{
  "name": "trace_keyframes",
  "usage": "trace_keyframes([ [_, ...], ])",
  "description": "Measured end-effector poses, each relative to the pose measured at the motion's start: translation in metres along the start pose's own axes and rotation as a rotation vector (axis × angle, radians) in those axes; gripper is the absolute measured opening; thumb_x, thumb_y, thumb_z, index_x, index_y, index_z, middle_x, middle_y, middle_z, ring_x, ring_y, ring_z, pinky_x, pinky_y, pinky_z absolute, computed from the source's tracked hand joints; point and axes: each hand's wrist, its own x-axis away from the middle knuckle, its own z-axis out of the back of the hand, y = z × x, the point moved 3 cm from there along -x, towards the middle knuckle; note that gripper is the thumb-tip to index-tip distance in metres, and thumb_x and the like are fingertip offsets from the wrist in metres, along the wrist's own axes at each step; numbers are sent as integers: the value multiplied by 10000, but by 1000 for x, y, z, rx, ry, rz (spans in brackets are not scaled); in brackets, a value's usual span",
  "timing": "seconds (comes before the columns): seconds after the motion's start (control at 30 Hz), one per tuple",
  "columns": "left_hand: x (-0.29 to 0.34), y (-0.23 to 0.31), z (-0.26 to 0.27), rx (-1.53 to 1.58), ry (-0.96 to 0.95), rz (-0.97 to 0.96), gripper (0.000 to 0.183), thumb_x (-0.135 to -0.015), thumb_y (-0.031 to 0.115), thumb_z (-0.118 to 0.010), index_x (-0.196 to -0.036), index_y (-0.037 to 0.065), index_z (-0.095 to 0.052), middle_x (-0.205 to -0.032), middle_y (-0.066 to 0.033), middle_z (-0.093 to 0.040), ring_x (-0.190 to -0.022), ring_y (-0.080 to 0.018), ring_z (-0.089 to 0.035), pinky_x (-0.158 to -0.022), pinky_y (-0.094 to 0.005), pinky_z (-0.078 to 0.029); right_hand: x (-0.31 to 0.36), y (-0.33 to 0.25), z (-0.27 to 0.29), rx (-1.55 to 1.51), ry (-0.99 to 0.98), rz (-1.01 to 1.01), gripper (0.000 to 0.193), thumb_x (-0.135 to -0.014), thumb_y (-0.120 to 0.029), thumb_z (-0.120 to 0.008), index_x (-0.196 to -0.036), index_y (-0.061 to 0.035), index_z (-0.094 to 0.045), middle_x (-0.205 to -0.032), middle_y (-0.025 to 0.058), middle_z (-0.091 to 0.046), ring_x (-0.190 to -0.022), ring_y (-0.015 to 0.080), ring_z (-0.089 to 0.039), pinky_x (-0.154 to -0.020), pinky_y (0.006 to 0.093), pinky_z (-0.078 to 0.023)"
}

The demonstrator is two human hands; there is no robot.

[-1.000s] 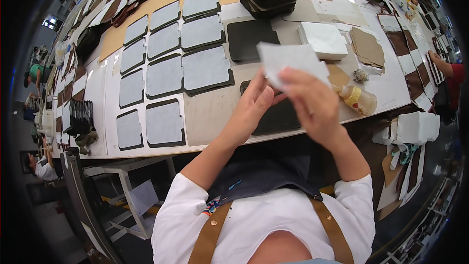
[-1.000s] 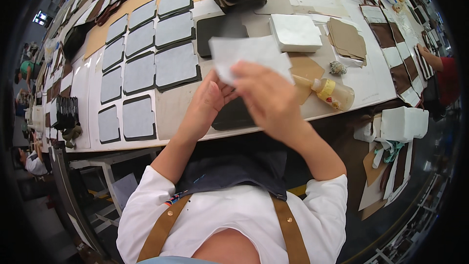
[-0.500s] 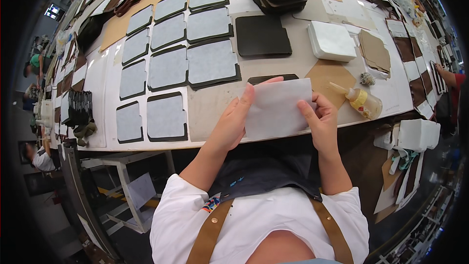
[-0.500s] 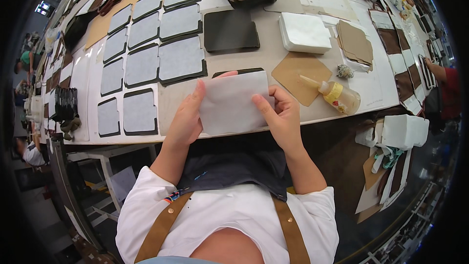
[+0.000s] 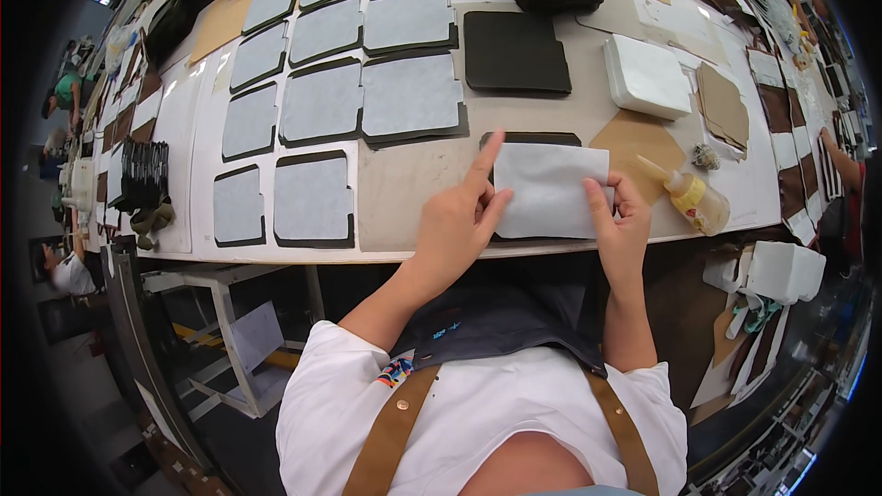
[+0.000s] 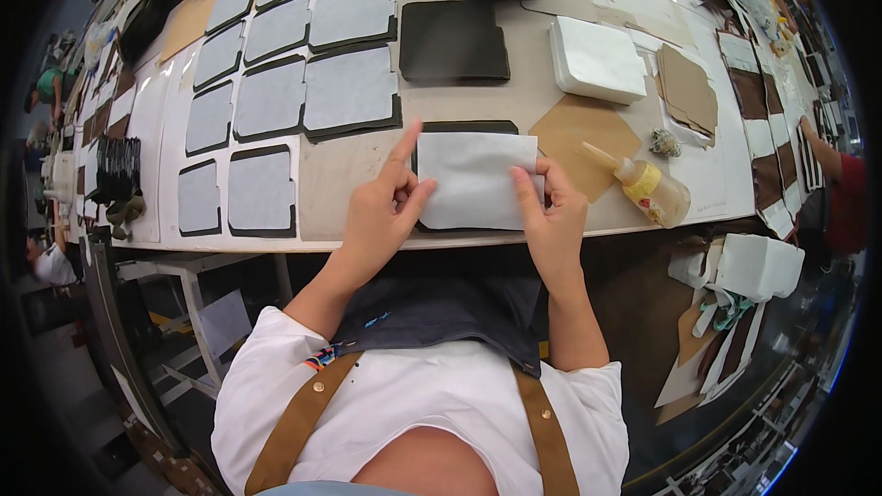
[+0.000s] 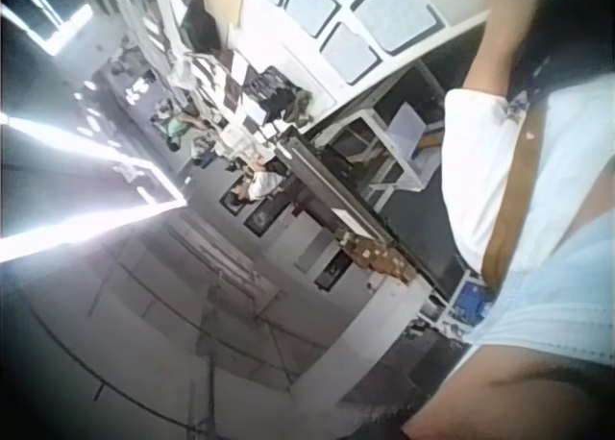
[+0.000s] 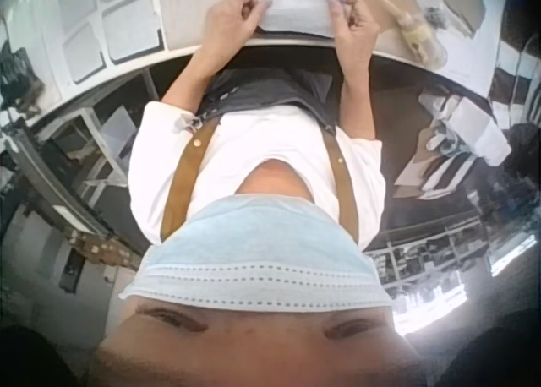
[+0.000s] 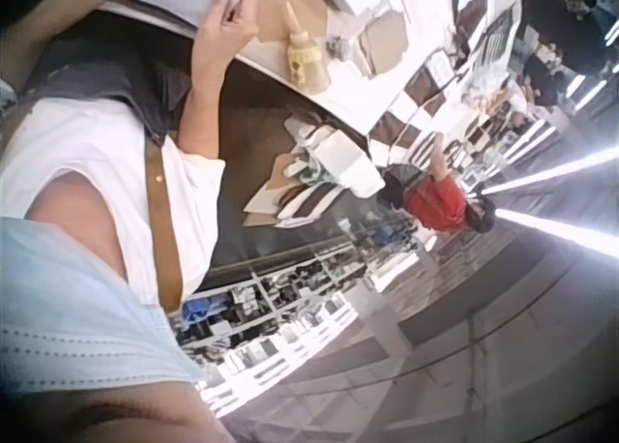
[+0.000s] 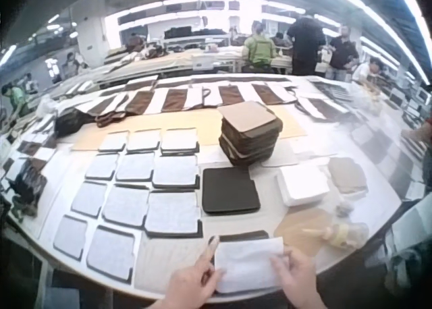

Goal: The person applies glue from a squeeze bottle onto a dark rectangular base and then places a light-colored square insert on top. They press the insert down to secure it and move the finished unit to a stack on the left. This process is repeated for multiple units throughout the clip.

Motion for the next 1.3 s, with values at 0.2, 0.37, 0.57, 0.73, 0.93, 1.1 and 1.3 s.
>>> trace_keyframes([
  [0.2, -1, -12, -1, -137, 49, -69, 308, -918, 122, -741, -1225, 106, -752, -657, -103, -565, -536, -147, -454, -540, -282, -420, -11, 13, -11, 151, 75, 189, 160, -920, -150, -745, -1001, -20, -700, -715, 23, -570, -763, 166, -397, -679, 313, -374],
  [0.37, -3, -19, 0, -150, 66, -56, 302, -918, 132, -740, -1218, 97, -752, -679, -123, -613, -537, -158, -494, -548, -289, -436, -15, 7, -17, 281, 83, 271, 164, -909, -161, -755, -986, -26, -700, -722, 34, -568, -792, 193, -398, -701, 334, -386],
  [0.57, -4, -21, 0, -169, 66, -43, 306, -912, 152, -745, -1211, 86, -752, -707, -136, -656, -549, -179, -554, -564, -301, -460, -17, 9, -19, 279, 66, 226, 153, -909, -163, -754, -972, -36, -697, -714, 28, -558, -819, 195, -401, -712, 329, -392],
  [0.73, -4, -23, -1, -183, 59, -34, 311, -909, 161, -749, -1210, 81, -751, -707, -136, -658, -547, -185, -556, -564, -308, -461, -18, 9, -19, 289, 54, 226, 149, -912, -164, -751, -971, -37, -700, -717, 26, -552, -828, 199, -400, -702, 326, -399],
  [0.93, -5, -23, -3, -203, 62, -24, 323, -898, 162, -763, -1210, 79, -749, -681, -122, -630, -535, -184, -536, -551, -314, -449, -17, 12, -19, 280, 60, 174, 174, -912, -154, -748, -1041, -47, -701, -718, 18, -542, -797, 190, -396, -728, 323, -392],
  [1.1, -5, -23, -4, -220, 65, -38, 323, -896, 161, -769, -1209, 82, -751, -636, -90, -568, -522, -172, -489, -534, -312, -423, -17, 3, -16, 415, 89, 306, 247, -896, -121, -748, -1133, -69, -701, -714, -5, -535, -671, 170, -423, -793, 324, -358],
  [1.3, -5, -22, -5, -215, 58, -34, 318, -903, 157, -767, -1212, 88, -752, -622, -60, -522, -529, -144, -450, -528, -296, -403, -16, -9, -16, 608, 69, 479, 261, -876, -85, -742, -1136, -77, -720, -732, 21, -607, -692, 194, -525, -796, 352, -347],
])
